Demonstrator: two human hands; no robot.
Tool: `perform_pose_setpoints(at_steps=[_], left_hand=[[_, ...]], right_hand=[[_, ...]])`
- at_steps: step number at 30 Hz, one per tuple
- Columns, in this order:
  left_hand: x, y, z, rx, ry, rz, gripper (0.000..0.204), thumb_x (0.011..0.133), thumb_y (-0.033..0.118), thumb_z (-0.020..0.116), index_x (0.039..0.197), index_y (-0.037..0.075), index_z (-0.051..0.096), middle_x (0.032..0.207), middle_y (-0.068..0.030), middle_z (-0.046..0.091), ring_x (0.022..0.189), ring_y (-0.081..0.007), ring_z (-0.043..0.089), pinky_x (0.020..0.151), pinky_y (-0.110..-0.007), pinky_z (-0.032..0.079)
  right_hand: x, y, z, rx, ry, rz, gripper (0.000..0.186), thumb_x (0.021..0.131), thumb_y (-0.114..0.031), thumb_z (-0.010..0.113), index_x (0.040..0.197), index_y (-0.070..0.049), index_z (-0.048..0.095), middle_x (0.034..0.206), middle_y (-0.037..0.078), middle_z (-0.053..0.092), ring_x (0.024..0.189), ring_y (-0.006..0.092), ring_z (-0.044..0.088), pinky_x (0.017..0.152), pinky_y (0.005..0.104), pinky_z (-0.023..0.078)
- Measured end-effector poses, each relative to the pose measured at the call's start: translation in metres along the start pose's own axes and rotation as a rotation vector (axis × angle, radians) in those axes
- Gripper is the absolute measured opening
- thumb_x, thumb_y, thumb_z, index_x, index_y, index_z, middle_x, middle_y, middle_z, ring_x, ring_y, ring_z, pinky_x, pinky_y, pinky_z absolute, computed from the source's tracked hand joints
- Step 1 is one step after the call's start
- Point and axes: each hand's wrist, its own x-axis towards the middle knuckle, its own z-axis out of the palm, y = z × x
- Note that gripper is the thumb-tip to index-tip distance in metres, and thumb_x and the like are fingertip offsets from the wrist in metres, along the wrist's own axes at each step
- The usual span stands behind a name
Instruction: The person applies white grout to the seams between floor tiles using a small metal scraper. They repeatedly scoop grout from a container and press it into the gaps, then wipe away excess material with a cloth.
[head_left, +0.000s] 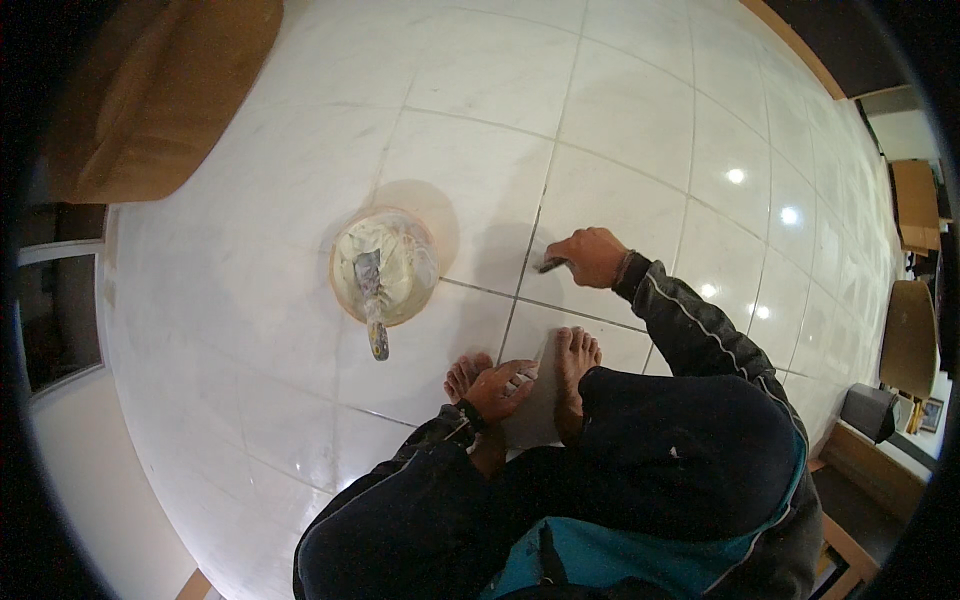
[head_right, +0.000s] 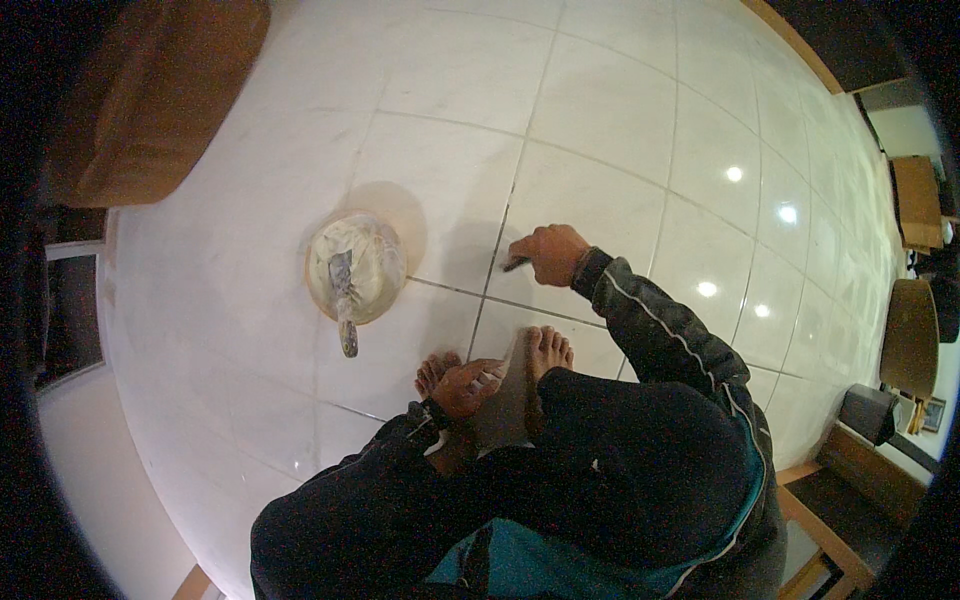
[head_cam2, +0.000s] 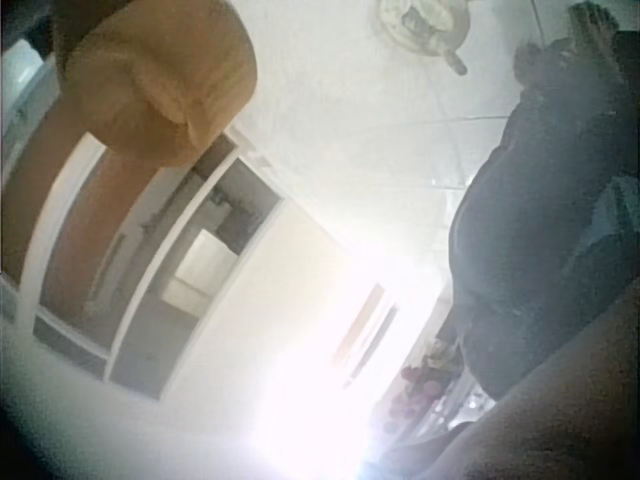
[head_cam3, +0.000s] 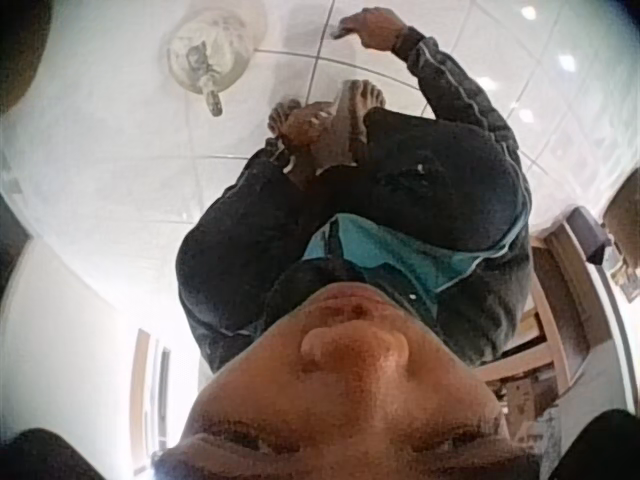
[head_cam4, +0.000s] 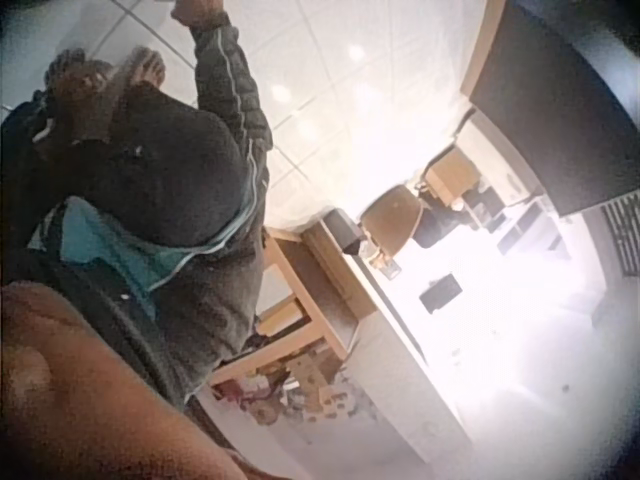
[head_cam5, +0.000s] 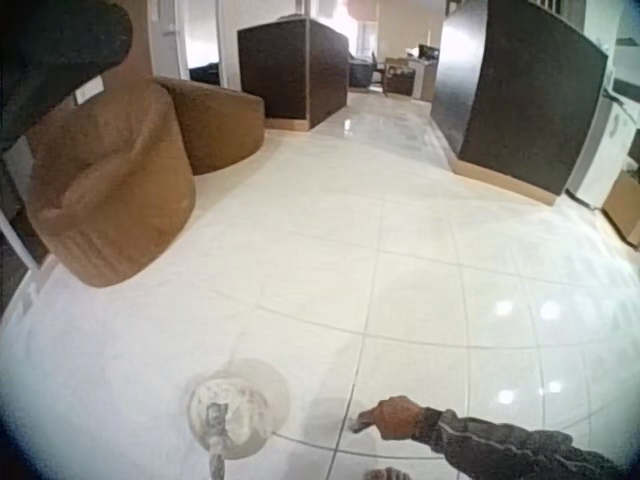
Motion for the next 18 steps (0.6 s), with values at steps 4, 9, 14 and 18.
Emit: perform_pose_setpoints(at_steps=[4,9,14,18], left_hand=[[-0.002,0.005,-0.003,0.043,0.021,0.033,0.037,0.092,0.02,0.061,0.125,0.005,0.057,0.11,-0.0145,0.067,0.092,-0.0265,0.068,0.078,-0.037,0.054],[-0.002,0.007,-0.005,-0.01,-0.032,-0.074,0.034,0.09,0.018,0.062,0.121,0.003,0.058,0.113,-0.0159,0.065,0.093,-0.0294,0.067,0.079,-0.037,0.054],[-0.005,0.0,-0.002,0.063,0.024,-0.019,0.036,0.09,0.016,0.061,0.123,0.004,0.057,0.111,-0.0144,0.067,0.092,-0.0266,0.068,0.079,-0.036,0.054],[0.0,0.023,-0.01,0.204,0.05,-0.048,0.037,0.089,0.017,0.062,0.123,0.003,0.057,0.107,-0.0143,0.068,0.091,-0.0265,0.068,0.08,-0.036,0.053]], right_hand=[[0.021,0.027,-0.017,0.082,0.219,-0.022,0.039,0.076,0.001,0.054,0.105,-0.02,0.069,0.09,0.011,0.071,0.082,0.0342,0.066,0.071,0.0451,0.053],[0.066,0.073,-0.01,0.078,0.479,-0.167,0.044,0.074,0.007,0.052,0.111,-0.013,0.067,0.12,0.008,0.064,0.107,0.0282,0.061,0.093,0.0423,0.048],[0.056,0.1,0.017,0.009,0.442,-0.248,0.053,0.071,0.011,0.052,0.116,-0.012,0.066,0.133,0.009,0.057,0.124,0.0255,0.052,0.104,0.0403,0.043],[0.038,0.1,0.022,0.092,0.393,-0.116,0.057,0.07,0.011,0.053,0.119,-0.015,0.066,0.131,0.009,0.059,0.118,0.0276,0.056,0.097,0.0383,0.05]])
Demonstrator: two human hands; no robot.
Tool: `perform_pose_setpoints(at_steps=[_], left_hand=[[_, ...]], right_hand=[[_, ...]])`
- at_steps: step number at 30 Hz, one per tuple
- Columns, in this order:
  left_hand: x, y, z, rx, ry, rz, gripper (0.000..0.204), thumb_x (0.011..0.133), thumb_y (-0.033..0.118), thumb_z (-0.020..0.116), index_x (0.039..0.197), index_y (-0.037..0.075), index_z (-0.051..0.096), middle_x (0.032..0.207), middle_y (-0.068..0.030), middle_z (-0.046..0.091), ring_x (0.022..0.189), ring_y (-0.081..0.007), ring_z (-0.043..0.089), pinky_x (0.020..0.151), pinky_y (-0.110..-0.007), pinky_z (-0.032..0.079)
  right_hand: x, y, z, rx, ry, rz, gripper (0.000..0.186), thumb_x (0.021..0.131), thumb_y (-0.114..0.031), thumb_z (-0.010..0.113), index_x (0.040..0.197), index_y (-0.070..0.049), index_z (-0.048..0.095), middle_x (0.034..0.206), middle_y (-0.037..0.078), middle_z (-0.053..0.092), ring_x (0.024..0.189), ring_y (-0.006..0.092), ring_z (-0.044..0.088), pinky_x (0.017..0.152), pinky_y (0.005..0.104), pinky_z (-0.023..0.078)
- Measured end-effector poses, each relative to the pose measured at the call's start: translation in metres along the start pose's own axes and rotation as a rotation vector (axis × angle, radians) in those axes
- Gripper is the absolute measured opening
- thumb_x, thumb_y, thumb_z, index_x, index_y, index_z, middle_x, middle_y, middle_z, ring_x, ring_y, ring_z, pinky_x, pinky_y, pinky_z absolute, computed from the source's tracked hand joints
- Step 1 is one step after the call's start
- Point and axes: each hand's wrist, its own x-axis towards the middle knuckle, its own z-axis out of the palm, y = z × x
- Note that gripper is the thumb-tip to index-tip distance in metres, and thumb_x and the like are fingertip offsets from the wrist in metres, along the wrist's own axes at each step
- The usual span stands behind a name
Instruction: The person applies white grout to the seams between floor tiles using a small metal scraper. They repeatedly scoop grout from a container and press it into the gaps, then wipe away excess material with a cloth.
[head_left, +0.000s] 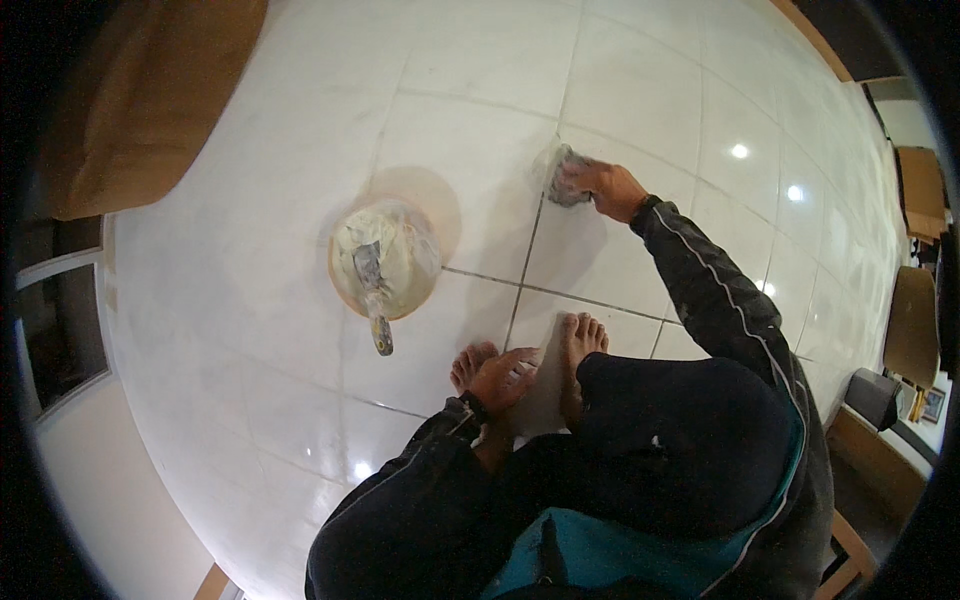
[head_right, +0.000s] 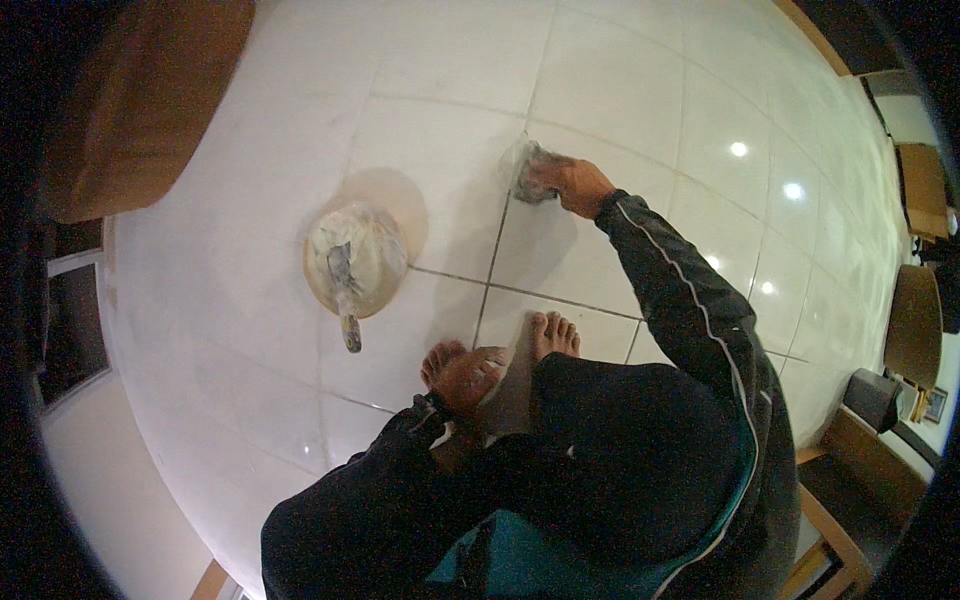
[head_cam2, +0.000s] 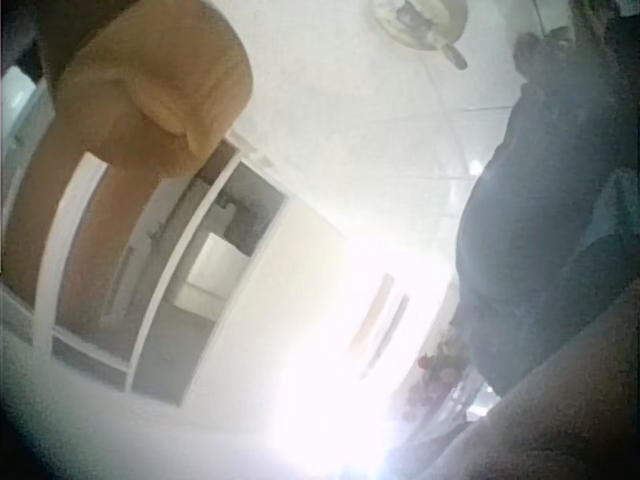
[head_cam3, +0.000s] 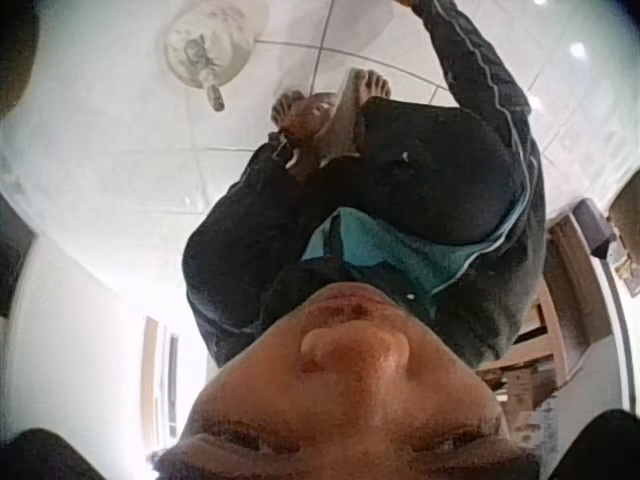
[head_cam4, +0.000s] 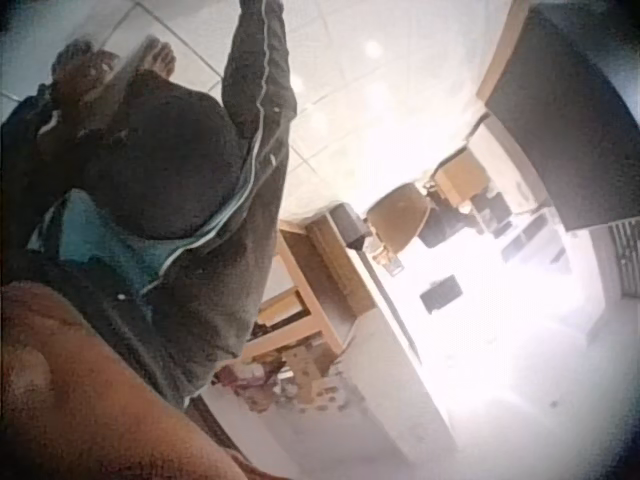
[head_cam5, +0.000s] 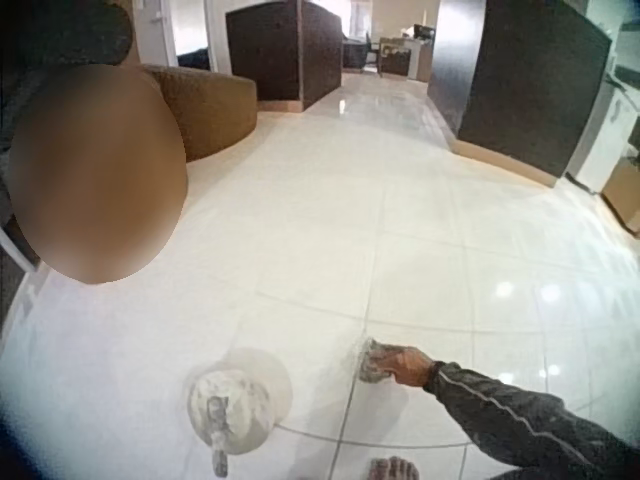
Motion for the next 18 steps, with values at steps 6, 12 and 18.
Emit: perform_pose_setpoints(at_steps=[6,12,18], left_hand=[[0.001,-0.019,0.011,-0.229,-0.032,0.004,0.037,0.088,0.018,0.063,0.121,0.001,0.057,0.106,-0.0146,0.068,0.09,-0.0263,0.068,0.08,-0.035,0.053],[-0.002,-0.018,0.005,-0.221,-0.05,0.027,0.037,0.09,0.017,0.061,0.125,0.004,0.057,0.106,-0.0118,0.069,0.085,-0.0223,0.07,0.077,-0.035,0.055],[-0.002,-0.023,0.009,-0.195,-0.065,-0.006,0.037,0.09,0.016,0.061,0.125,0.004,0.056,0.106,-0.0121,0.069,0.084,-0.0222,0.069,0.077,-0.036,0.054]], right_hand=[[-0.005,-0.037,-0.038,-0.168,-0.352,0.131,0.047,0.068,0.003,0.058,0.109,-0.018,0.069,0.094,0.011,0.071,0.091,0.0331,0.065,0.079,0.0438,0.054],[0.021,-0.062,-0.049,-0.005,-0.069,0.272,0.036,0.074,-0.004,0.057,0.108,-0.014,0.066,0.087,0.015,0.069,0.084,0.0384,0.065,0.076,0.0491,0.052],[0.059,-0.032,-0.039,-0.292,0.096,0.38,0.041,0.077,-0.008,0.057,0.117,-0.015,0.061,0.09,0.016,0.069,0.085,0.0337,0.067,0.073,0.047,0.054]])
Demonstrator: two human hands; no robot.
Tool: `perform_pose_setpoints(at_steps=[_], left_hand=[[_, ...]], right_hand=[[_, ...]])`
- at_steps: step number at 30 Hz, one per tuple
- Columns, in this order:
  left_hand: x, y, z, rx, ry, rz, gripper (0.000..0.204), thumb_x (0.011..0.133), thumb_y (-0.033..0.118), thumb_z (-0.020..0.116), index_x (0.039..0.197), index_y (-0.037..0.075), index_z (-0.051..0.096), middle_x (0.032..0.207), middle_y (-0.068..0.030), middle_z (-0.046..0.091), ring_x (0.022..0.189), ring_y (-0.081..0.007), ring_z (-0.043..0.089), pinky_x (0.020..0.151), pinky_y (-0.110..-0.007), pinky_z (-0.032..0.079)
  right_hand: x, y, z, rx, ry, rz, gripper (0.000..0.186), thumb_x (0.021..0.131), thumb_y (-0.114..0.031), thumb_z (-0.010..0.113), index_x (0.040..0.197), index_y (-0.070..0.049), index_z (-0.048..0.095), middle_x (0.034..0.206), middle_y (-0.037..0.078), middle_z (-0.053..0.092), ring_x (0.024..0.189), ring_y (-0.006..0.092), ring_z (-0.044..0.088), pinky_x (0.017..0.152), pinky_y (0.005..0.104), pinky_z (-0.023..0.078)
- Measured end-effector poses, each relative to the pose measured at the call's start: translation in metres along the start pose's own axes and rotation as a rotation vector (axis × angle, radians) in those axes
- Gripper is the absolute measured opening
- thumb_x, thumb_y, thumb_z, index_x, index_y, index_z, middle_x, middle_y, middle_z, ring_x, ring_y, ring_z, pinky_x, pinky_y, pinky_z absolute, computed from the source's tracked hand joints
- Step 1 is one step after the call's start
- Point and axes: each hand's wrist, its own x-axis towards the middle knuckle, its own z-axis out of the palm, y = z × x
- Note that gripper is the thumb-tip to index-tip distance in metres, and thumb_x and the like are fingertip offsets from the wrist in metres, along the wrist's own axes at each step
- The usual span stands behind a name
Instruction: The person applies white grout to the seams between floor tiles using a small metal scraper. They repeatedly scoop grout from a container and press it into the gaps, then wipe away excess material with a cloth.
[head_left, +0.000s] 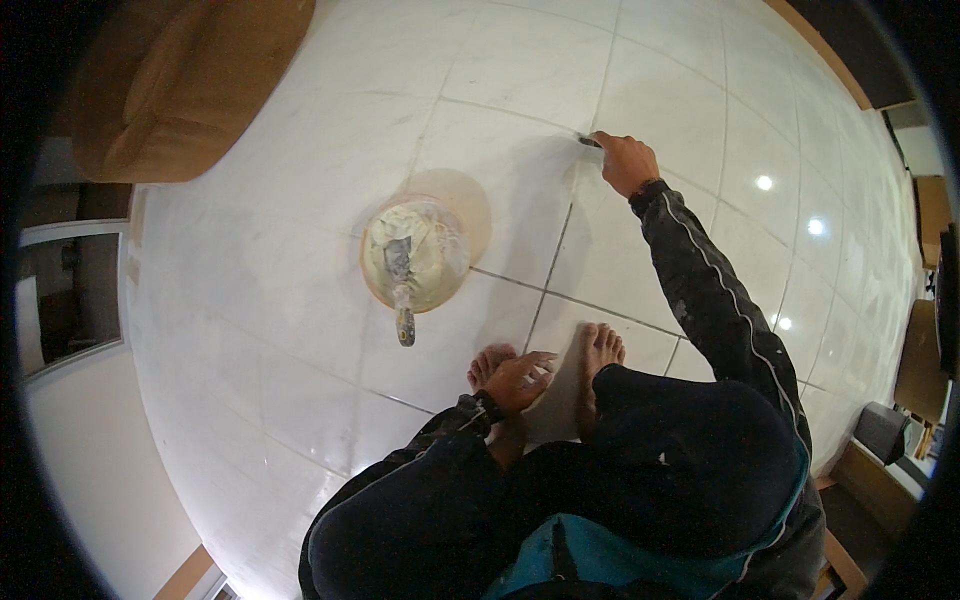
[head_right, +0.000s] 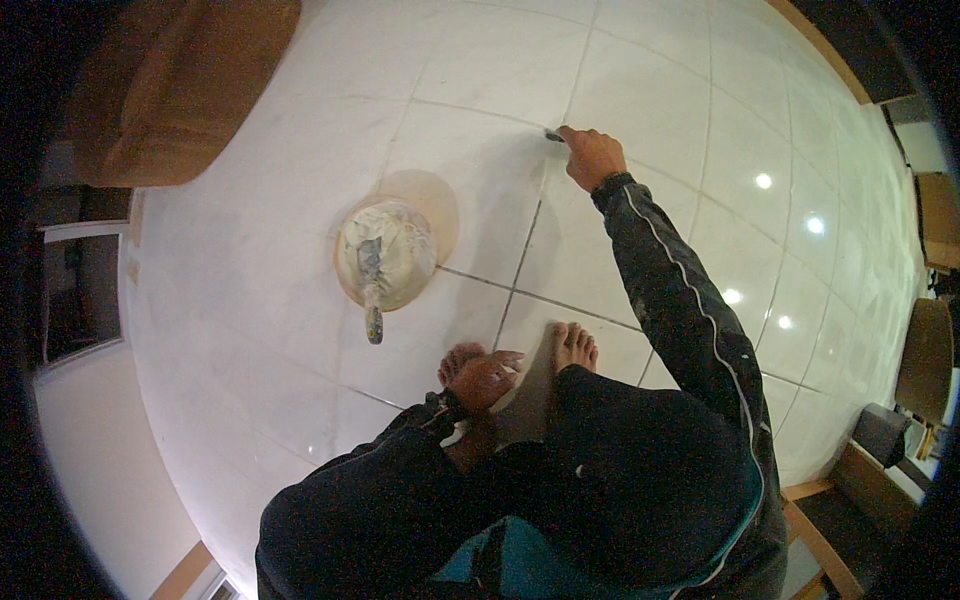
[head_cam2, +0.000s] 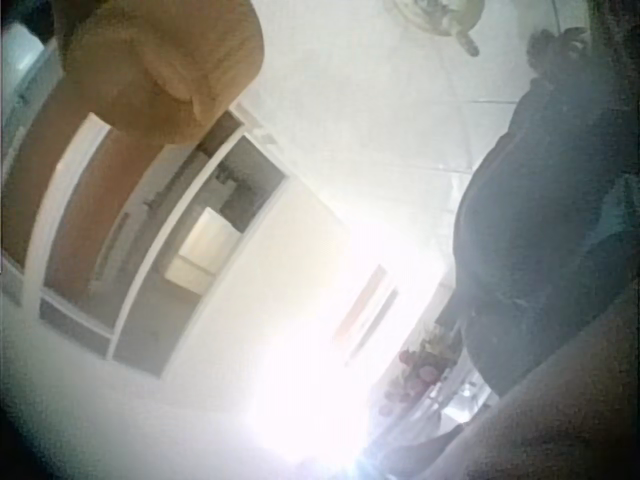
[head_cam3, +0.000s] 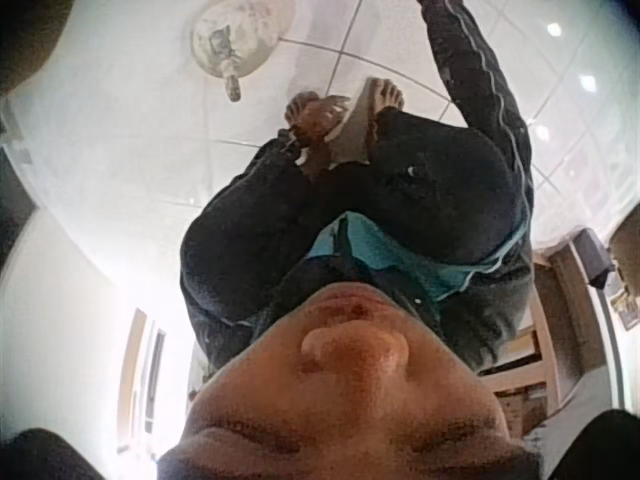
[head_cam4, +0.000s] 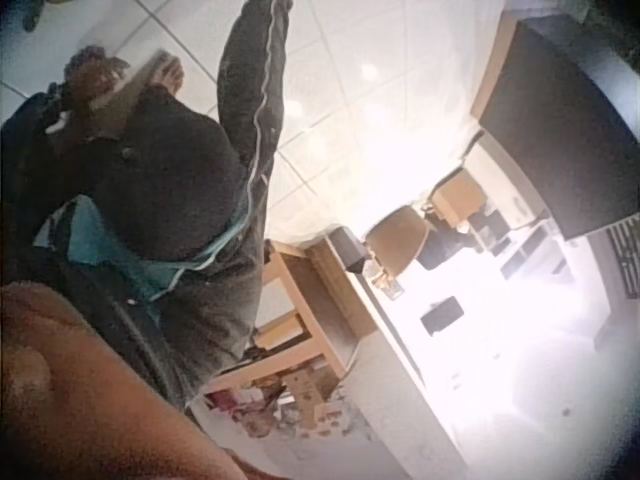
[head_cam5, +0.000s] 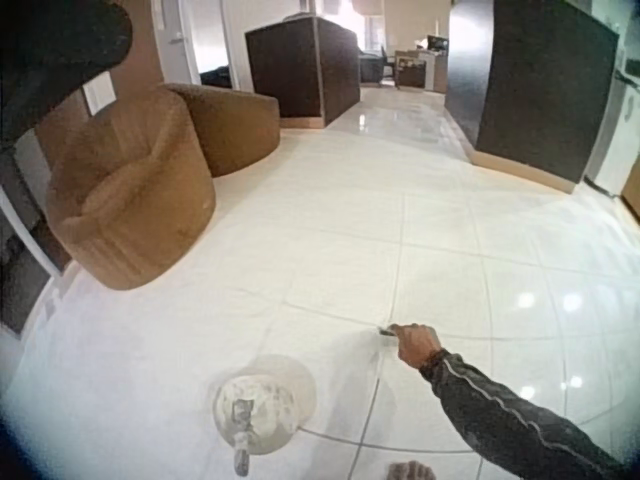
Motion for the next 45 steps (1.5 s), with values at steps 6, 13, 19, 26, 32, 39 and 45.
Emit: perform_pose_setpoints(at_steps=[6,13,19,26,32,39,45], left_hand=[[-0.006,0.008,-0.005,-0.059,0.066,0.017,0.036,0.089,0.013,0.06,0.124,0.004,0.056,0.11,-0.0132,0.067,0.086,-0.0249,0.067,0.076,-0.036,0.053],[0.03,0.038,-0.037,0.261,0.472,0.183,0.054,0.083,0.013,0.065,0.133,0.002,0.046,0.122,-0.0186,0.057,0.107,-0.0343,0.057,0.095,-0.043,0.045],[0.097,0.056,-0.06,0.357,0.418,0.323,0.073,0.079,0.01,0.067,0.143,0.003,0.033,0.127,-0.0214,0.051,0.114,-0.0377,0.049,0.1,-0.045,0.04],[0.131,0.039,-0.061,0.402,0.326,0.221,0.075,0.078,0.008,0.07,0.144,0.01,0.034,0.106,-0.0092,0.063,0.1,-0.0292,0.056,0.092,-0.042,0.045],[0.131,0.042,-0.063,0.389,0.286,0.25,0.071,0.077,0.006,0.069,0.14,0.007,0.038,0.105,-0.0132,0.062,0.097,-0.0322,0.057,0.089,-0.043,0.046],[0.101,0.038,-0.068,0.37,0.289,0.278,0.059,0.078,0.009,0.068,0.133,0.006,0.046,0.113,-0.0163,0.06,0.099,-0.0311,0.059,0.09,-0.043,0.046],[0.081,0.031,-0.063,0.324,0.324,0.167,0.055,0.081,0.013,0.068,0.132,0.008,0.049,0.112,-0.0154,0.061,0.097,-0.0298,0.061,0.087,-0.039,0.05]], right_hand=[[-0.029,-0.034,0.023,-0.005,-0.103,-0.13,0.047,0.077,-0.006,0.053,0.12,-0.023,0.063,0.086,0.013,0.07,0.079,0.0302,0.068,0.069,0.0433,0.051],[-0.132,-0.084,0.01,0.233,-0.36,-0.372,0.045,0.076,-0.001,0.055,0.119,-0.014,0.063,0.116,0.009,0.068,0.099,0.0255,0.067,0.075,0.0403,0.052],[-0.121,-0.057,0.001,0.79,-0.349,-0.085,0.031,0.09,-0.018,0.058,0.119,-0.01,0.064,0.114,0.013,0.067,0.102,0.0253,0.066,0.086,0.039,0.052],[-0.132,-0.039,-0.082,2.426,-0.066,0.293,0.049,0.099,-0.048,0.04,0.118,-0.007,0.06,0.121,0.014,0.061,0.118,0.0291,0.055,0.1,0.0515,0.044],[-0.141,-0.036,-0.112,2.549,0.037,0.187,0.049,0.099,-0.05,0.038,0.116,-0.009,0.061,0.11,0.011,0.063,0.111,0.026,0.056,0.102,0.0545,0.04],[-0.192,0.002,-0.188,2.222,0.156,-0.398,0.058,0.094,-0.057,0.037,0.119,-0.008,0.058,0.096,0.008,0.063,0.089,0.0212,0.057,0.093,0.0558,0.041],[-0.228,-0.009,-0.223,1.691,-0.414,-0.731,0.068,0.082,-0.06,0.056,0.119,-0.003,0.057,0.095,0.015,0.063,0.075,0.0229,0.059,0.08,0.0504,0.05]])
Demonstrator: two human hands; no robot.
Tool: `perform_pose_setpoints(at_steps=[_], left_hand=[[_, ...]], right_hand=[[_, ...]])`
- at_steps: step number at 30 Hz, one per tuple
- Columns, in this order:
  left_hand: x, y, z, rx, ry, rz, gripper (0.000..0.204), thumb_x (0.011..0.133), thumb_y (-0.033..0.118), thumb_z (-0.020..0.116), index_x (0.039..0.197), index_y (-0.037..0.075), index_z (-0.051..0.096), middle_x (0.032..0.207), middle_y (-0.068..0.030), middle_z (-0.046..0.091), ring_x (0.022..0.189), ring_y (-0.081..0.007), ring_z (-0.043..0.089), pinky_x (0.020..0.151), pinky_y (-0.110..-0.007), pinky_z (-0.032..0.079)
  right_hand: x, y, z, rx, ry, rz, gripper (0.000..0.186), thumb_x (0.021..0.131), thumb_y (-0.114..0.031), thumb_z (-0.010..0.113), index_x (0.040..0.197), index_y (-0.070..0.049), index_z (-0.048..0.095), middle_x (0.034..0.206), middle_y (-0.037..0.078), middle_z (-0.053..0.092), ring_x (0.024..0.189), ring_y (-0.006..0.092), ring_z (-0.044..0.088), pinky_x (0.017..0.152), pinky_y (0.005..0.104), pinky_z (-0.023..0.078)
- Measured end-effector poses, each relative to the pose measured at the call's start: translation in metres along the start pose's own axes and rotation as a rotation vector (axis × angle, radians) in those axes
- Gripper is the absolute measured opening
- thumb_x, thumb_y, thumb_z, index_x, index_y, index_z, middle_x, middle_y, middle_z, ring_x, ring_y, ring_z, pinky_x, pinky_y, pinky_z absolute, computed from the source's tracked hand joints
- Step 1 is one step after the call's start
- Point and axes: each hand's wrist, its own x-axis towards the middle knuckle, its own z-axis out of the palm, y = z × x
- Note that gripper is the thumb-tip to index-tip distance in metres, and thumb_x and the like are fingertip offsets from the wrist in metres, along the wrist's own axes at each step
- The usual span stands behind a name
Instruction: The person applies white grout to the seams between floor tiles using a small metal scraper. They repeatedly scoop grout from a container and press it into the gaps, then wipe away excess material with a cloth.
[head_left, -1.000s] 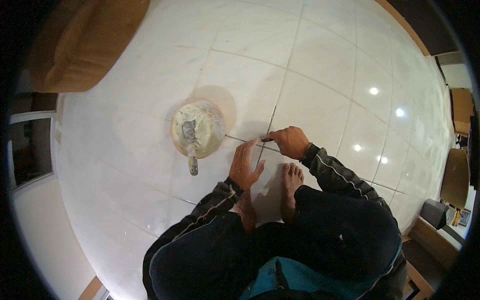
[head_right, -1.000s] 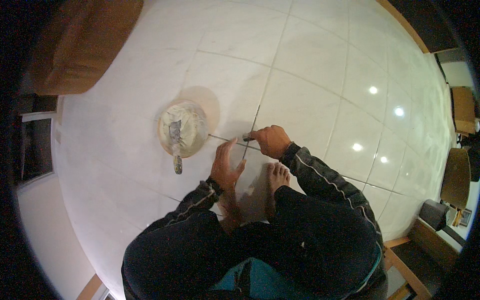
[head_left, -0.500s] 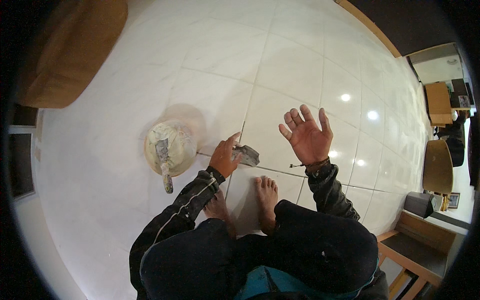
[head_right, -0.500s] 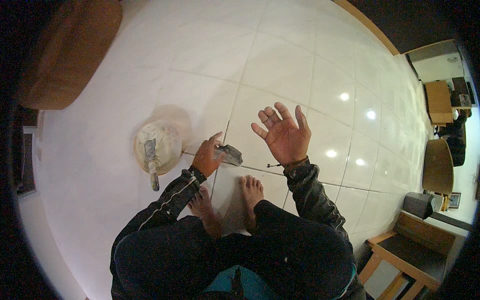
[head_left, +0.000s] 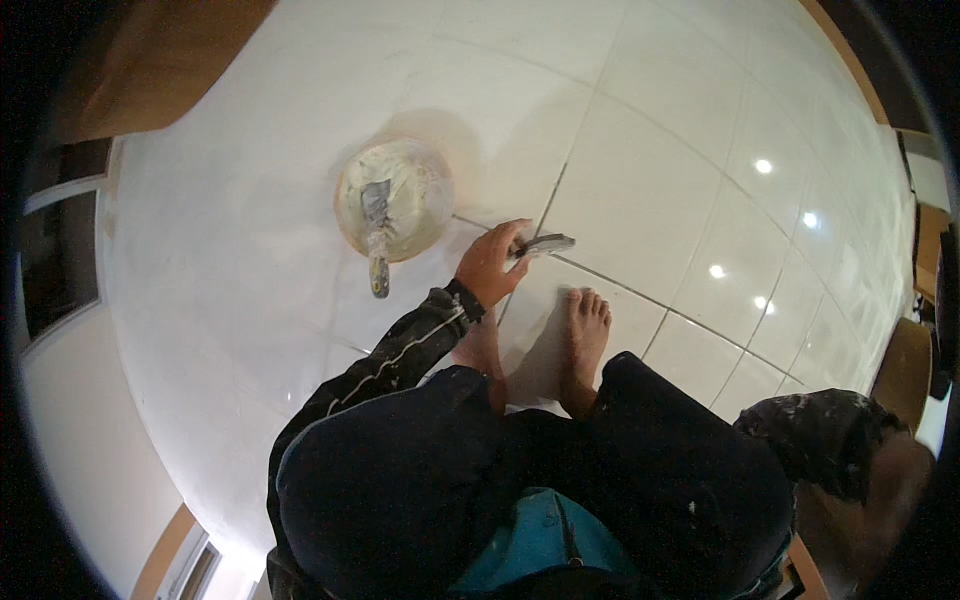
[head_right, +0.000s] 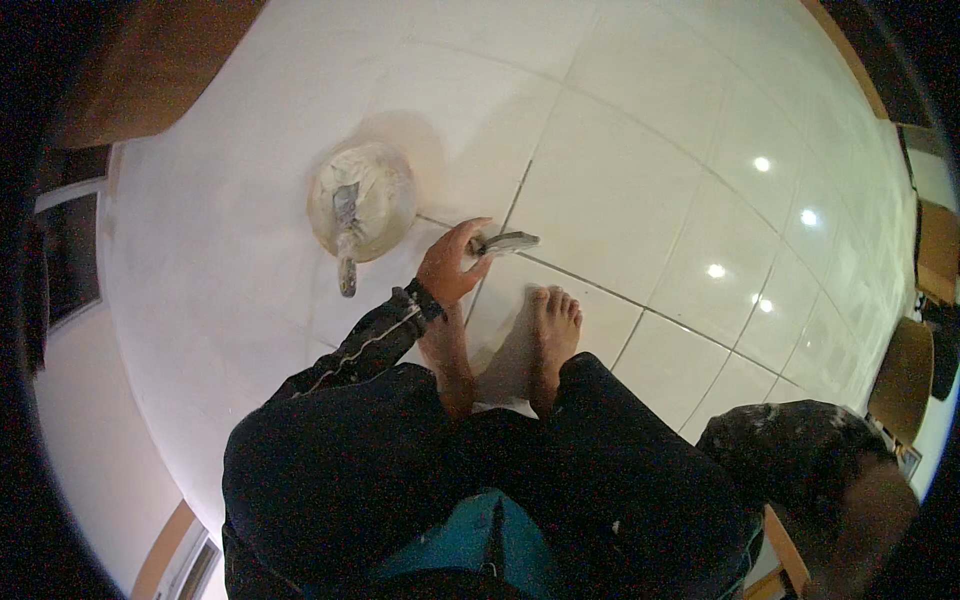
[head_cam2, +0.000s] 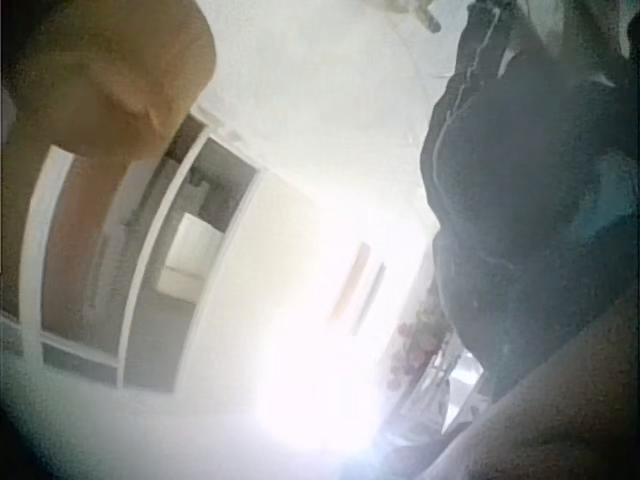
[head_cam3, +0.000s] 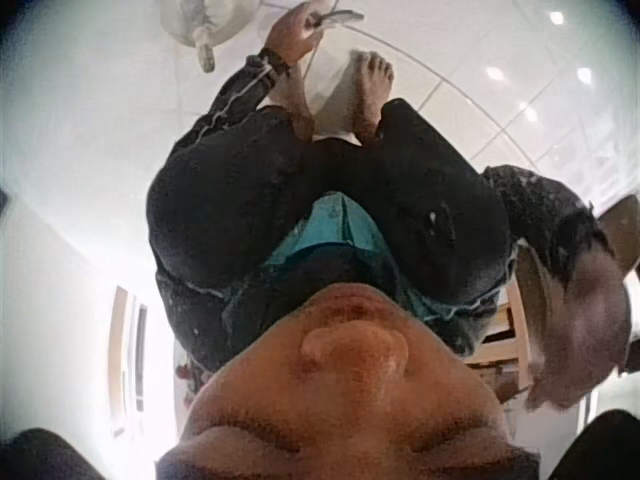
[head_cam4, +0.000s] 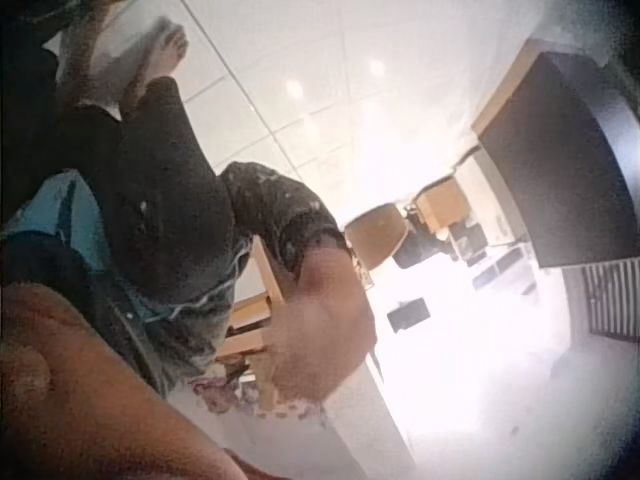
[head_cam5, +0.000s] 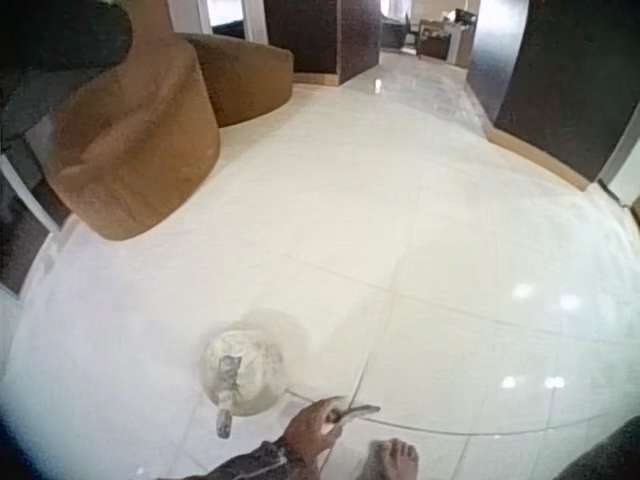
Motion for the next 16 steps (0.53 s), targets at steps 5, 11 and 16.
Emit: perform_pose_setpoints(at_steps=[5,11,16], left_hand=[[0.0,0.0,0.005,-0.048,0.007,-0.035,0.053,0.079,0.01,0.068,0.128,0.005,0.05,0.108,-0.0161,0.062,0.094,-0.0305,0.061,0.083,-0.04,0.05],[-0.006,-0.003,0.008,-0.094,0.012,-0.052,0.052,0.079,0.01,0.068,0.128,0.006,0.05,0.101,-0.0145,0.062,0.091,-0.0304,0.061,0.081,-0.039,0.05],[0.004,0.01,0.004,-0.116,-0.064,-0.084,0.053,0.079,0.009,0.068,0.129,0.007,0.05,0.101,-0.0142,0.063,0.092,-0.0299,0.062,0.083,-0.039,0.05]], right_hand=[[0.011,-0.016,0.008,-0.03,-0.183,0.173,0.081,0.072,-0.063,0.071,0.119,0.001,0.056,0.094,0.02,0.063,0.064,0.0242,0.06,0.069,0.0459,0.057],[-0.019,-0.077,0.048,-0.101,0.372,0.377,0.087,0.071,-0.062,0.076,0.129,-0.003,0.051,0.106,0.034,0.054,0.073,0.0284,0.066,0.062,0.0344,0.059],[-0.005,-0.087,0.044,-0.232,0.162,0.551,0.103,0.067,-0.067,0.074,0.148,-0.015,0.036,0.139,0.041,0.032,0.097,0.0357,0.067,0.064,0.0331,0.058]])
